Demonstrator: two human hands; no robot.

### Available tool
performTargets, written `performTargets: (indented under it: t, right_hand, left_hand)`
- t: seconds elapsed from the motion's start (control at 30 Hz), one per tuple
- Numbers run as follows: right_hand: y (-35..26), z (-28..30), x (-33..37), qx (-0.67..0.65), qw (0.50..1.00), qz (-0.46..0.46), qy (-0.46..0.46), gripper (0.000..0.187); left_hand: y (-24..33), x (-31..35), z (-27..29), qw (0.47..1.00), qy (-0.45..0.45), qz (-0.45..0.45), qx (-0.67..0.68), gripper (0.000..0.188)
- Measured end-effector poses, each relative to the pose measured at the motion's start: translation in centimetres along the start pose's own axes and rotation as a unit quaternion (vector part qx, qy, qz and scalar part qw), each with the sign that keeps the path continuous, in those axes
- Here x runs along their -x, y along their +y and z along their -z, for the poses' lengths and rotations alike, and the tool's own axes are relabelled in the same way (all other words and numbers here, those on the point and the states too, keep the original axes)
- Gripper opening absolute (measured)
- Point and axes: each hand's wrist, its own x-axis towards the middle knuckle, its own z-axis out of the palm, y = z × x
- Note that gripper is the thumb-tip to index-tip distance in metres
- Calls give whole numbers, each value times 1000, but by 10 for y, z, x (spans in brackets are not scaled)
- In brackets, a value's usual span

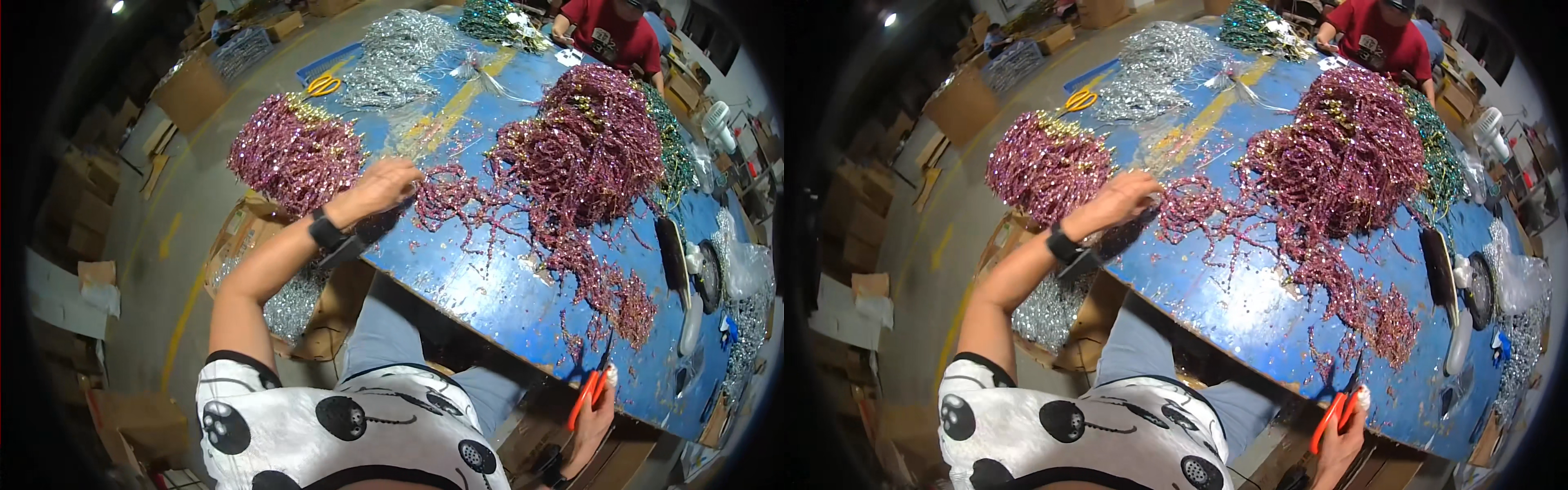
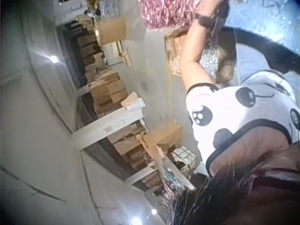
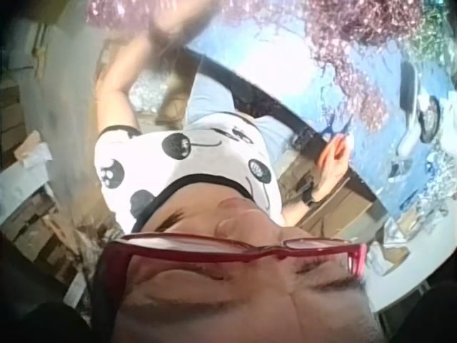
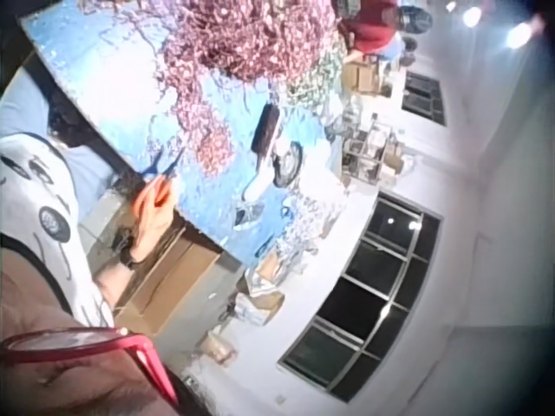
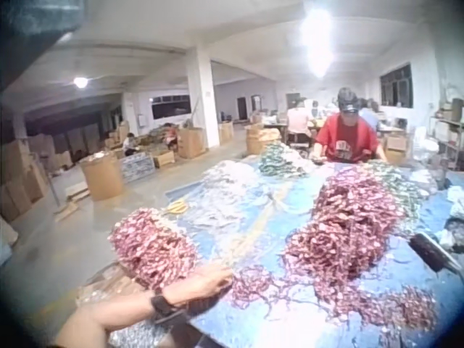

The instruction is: Trimming excess material from decorative metallic tassels using scissors on a workbench.

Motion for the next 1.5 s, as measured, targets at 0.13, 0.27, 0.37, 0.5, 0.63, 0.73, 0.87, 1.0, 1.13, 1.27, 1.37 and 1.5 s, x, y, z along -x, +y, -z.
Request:
performTargets:
  t: [0.13,0.27,0.37,0.5,0.63,0.73,0.87,1.0,1.13,1.27,1.37,1.5]
  right_hand:
    - [-9,7,-40,201,975,76,54,51]
    - [10,4,-70,273,944,163,86,48]
    - [6,1,-78,296,940,152,82,45]
    - [7,1,-67,329,917,169,150,43]
    - [-49,-23,-41,98,964,242,60,48]
    - [-103,-67,-18,-84,939,320,-95,73]
    - [-149,-127,-10,-197,872,409,-181,80]
    - [-129,-135,-4,-212,880,249,-343,72]
    - [-93,-100,2,-151,889,54,-430,47]
    - [-71,-79,13,14,954,209,-213,38]
    - [-67,-68,15,41,960,198,-194,43]
    - [-73,-59,28,58,968,148,-196,50]
  left_hand:
    - [-34,-1,-50,994,-5,49,-95,21]
    - [-30,-13,-22,991,-68,108,44,15]
    - [-6,-14,32,945,-36,203,254,22]
    - [58,-26,88,883,154,118,428,17]
    - [120,-21,106,988,37,25,147,24]
    - [154,-8,115,958,39,-27,284,19]
    - [192,-4,89,934,-120,-94,322,21]
    - [184,-3,73,947,-106,-59,298,18]
    - [169,7,69,943,-127,-1,307,16]
    - [172,9,42,947,-139,-73,279,14]
    - [177,8,28,940,-123,-86,305,17]
    - [175,9,23,928,-145,-81,334,17]
